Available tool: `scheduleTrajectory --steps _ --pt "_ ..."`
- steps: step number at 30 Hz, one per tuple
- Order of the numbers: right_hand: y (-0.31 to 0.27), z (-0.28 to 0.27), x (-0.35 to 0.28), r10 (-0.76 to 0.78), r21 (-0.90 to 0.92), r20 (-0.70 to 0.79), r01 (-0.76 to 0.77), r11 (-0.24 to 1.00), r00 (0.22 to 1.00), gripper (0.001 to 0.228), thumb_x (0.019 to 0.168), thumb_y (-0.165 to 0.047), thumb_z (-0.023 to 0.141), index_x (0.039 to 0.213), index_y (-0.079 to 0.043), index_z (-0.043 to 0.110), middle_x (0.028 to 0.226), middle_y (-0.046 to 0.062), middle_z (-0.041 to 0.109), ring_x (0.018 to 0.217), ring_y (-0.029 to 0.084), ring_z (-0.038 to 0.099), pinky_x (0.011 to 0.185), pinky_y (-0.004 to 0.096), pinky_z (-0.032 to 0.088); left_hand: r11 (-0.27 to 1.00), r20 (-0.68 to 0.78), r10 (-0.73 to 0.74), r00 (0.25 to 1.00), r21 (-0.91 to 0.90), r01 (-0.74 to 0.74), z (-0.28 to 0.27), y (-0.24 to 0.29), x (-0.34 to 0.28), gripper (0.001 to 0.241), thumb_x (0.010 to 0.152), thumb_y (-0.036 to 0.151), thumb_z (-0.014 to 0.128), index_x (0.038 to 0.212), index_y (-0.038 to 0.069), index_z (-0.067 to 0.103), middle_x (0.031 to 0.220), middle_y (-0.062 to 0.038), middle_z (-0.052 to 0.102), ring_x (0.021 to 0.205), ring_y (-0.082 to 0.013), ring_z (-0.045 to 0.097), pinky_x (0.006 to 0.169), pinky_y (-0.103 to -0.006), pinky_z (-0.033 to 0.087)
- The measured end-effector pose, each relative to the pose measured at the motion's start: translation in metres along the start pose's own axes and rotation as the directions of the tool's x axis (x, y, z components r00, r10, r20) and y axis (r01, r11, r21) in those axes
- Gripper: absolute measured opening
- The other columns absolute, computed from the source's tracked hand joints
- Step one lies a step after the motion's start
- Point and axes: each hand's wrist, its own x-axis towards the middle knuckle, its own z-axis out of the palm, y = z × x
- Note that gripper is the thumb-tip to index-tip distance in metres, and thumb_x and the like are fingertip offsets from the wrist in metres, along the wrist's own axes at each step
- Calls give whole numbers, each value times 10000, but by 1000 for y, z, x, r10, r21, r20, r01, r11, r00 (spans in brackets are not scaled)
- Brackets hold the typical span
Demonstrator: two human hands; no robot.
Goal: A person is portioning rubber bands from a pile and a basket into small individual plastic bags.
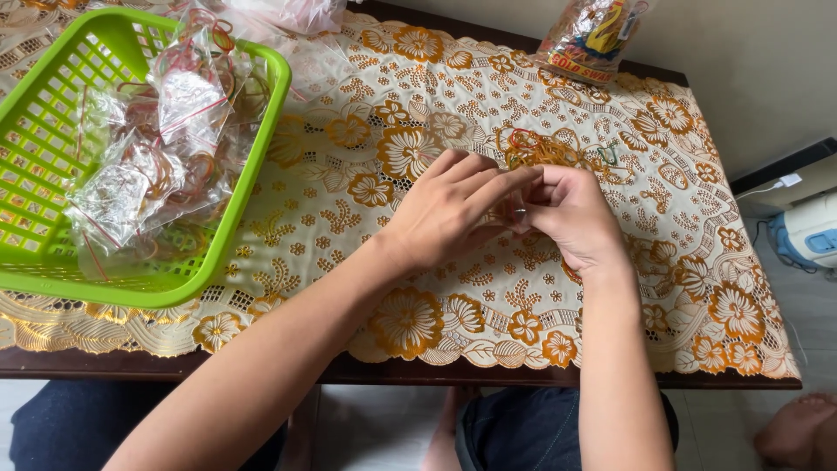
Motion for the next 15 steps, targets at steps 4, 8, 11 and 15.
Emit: scheduleTrajectory --steps 4,8,11,15 --pt "15 -11 7 -9 15 -12 9 1000 1000 318 663 139 849 934 32 722 762 144 709 645 188 708 543 332 633 1000 -16 -16 1000 7 16 1 3 2 575 932 410 772 1379 100 585 1093 -69 705 1059 -207 651 981 -337 453" --pt "6 -14 8 -24 91 -63 30 995 998 245 758 46 860 955 30 715 816 100 718 708 142 719 631 284 647 944 104 -270 957 -169 285 -2 -1 4 910 843 572 808 1519 77 454 1242 -137 700 1160 -261 660 990 -379 496" --pt "15 -19 8 -32 108 -71 40 993 997 220 752 43 887 886 47 712 773 109 708 678 126 701 612 266 636 846 101 -364 926 -380 374 0 -10 4 570 953 457 724 1352 67 606 1054 -101 738 1010 -254 711 910 -391 536" --pt "20 -17 5 -24 97 -47 29 995 999 272 687 53 926 832 44 697 701 103 661 606 139 669 523 273 606 747 82 -388 918 -555 365 5 -11 6 184 989 261 720 1084 110 761 894 -83 759 885 -255 758 848 -391 576"
